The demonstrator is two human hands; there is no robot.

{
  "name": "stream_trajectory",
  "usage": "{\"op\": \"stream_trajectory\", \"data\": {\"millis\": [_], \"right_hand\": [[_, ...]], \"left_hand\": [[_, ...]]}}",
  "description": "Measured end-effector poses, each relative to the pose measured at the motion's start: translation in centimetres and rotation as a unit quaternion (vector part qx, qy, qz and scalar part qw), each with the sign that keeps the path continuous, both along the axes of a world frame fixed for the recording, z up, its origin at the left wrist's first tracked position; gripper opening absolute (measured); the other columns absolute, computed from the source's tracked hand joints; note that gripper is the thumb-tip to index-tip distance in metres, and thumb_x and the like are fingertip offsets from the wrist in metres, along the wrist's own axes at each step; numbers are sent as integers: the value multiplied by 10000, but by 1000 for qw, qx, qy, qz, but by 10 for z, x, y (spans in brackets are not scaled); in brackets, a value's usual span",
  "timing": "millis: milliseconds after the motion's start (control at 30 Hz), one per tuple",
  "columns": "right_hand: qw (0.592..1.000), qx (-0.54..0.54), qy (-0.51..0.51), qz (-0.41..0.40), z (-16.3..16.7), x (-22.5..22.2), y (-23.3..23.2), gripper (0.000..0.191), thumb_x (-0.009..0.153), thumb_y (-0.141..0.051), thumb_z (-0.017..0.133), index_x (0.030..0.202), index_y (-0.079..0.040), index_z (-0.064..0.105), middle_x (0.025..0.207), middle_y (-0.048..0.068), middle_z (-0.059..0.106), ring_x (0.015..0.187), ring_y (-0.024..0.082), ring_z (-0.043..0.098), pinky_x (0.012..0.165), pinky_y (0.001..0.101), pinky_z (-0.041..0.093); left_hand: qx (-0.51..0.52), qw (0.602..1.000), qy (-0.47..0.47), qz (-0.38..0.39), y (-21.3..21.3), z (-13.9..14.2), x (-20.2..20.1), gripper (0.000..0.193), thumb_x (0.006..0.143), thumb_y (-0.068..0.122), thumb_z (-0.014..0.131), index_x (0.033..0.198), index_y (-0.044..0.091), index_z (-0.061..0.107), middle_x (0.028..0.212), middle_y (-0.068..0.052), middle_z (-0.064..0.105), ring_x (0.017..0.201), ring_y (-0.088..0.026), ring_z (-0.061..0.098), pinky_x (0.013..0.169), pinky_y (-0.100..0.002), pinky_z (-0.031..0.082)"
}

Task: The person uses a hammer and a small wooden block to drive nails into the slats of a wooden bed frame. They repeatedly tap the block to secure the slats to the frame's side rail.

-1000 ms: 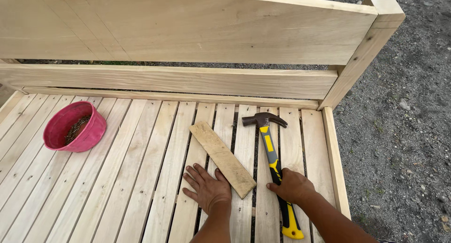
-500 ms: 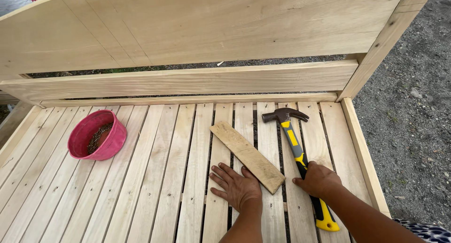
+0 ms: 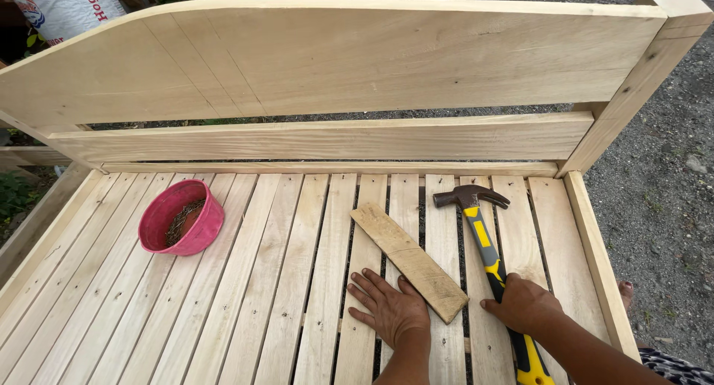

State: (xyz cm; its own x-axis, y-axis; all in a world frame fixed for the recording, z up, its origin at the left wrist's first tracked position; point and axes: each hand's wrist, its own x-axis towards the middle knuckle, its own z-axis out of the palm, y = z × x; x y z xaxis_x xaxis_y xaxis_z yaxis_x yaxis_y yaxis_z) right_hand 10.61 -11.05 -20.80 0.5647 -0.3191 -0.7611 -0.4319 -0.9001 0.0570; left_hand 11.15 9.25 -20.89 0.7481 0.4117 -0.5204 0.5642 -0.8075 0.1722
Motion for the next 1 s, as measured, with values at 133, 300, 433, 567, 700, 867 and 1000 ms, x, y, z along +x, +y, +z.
{"op": "stream_trajectory", "data": {"millis": [133, 300, 433, 567, 700, 867, 1000], "right_hand": [[1000, 2, 14, 11, -1, 1, -3, 779, 910, -672, 685, 1397, -86, 518, 1153, 67, 730, 999, 131, 733, 808, 307, 628], [1000, 3, 5, 24, 3, 3, -4, 786, 898, -680, 694, 1397, -98, 521, 1189, 61, 718, 1050, 136, 727, 859, 320, 620], [1000, 9, -11, 1, 8, -5, -2, 740, 892, -653, 693, 1369, -106, 549, 1180, 59, 727, 1042, 142, 747, 872, 321, 629], [999, 18, -36, -1, 15, -8, -2, 707, 889, -625, 730, 1350, -114, 565, 1178, 57, 718, 1059, 142, 701, 896, 318, 584], [998, 48, -7, -41, 21, -8, -5, 713, 872, -624, 749, 1328, -103, 581, 1141, 61, 733, 1033, 132, 732, 894, 303, 615], [996, 69, -53, -34, 13, -15, -11, 720, 860, -624, 764, 1310, -92, 583, 1114, 63, 699, 1032, 153, 690, 911, 333, 588], [991, 103, -58, -66, -1, -17, -23, 681, 838, -588, 783, 1256, -70, 639, 1060, 85, 736, 978, 158, 718, 875, 327, 585]], "left_hand": [[1, 1000, 4, 1, 0, 3, 0, 795, 1033, 513, 203, 1631, 92, -108, 1719, -123, -165, 1566, -290, -189, 1227, -540, -98], [1, 1000, -8, 11, -1, 3, 3, 790, 1032, 510, 215, 1633, 98, -90, 1721, -109, -159, 1567, -283, -184, 1230, -538, -102], [7, 1000, -23, 10, -1, -1, 2, 784, 1030, 519, 223, 1631, 102, -61, 1721, -110, -143, 1568, -281, -170, 1231, -531, -100], [33, 999, 0, 7, -2, -6, 1, 803, 1026, 532, 238, 1641, 107, -57, 1721, -108, -131, 1568, -288, -157, 1222, -542, -82], [49, 999, 8, 9, -5, -12, 1, 801, 1025, 547, 243, 1641, 121, -41, 1724, -94, -110, 1569, -284, -136, 1225, -543, -77], [75, 997, -5, 4, -2, -32, 1, 812, 1022, 562, 283, 1635, 110, -1, 1722, -100, -62, 1571, -287, -102, 1215, -558, -53], [52, 997, -47, 30, 8, -52, 4, 808, 996, 524, 393, 1636, 147, 75, 1730, -82, 1, 1586, -277, -42, 1230, -545, -9]]}}
